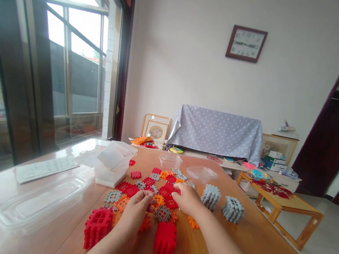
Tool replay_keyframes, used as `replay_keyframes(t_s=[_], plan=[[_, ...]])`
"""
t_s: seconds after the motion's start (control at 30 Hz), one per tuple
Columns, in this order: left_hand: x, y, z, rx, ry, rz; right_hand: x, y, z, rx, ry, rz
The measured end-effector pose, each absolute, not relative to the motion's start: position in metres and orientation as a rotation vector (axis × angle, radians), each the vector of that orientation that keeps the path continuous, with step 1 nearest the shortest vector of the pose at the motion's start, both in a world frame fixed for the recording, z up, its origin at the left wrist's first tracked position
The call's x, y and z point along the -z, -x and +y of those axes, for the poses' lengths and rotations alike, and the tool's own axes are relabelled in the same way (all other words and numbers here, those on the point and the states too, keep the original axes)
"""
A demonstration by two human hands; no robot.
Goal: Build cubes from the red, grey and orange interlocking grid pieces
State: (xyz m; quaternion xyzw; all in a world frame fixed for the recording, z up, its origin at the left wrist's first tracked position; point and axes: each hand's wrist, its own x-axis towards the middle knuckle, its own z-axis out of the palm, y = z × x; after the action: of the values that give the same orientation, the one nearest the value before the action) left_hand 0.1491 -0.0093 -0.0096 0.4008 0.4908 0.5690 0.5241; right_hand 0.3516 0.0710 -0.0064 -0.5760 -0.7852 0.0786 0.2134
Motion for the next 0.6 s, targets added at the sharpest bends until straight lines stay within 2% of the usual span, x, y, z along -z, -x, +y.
replay_keyframes(t_s=[0.27, 0.6], plan=[[0.016, -0.151, -0.006, -1.398, -0.944, 1.162, 0.017, -0.329, 0.119, -0.055, 1.762, -2.219], [0.008, -0.151, -0.013, -1.382, -0.912, 1.130, 0.001, -0.333, 0.087, 0.178, 1.729, -2.205]])
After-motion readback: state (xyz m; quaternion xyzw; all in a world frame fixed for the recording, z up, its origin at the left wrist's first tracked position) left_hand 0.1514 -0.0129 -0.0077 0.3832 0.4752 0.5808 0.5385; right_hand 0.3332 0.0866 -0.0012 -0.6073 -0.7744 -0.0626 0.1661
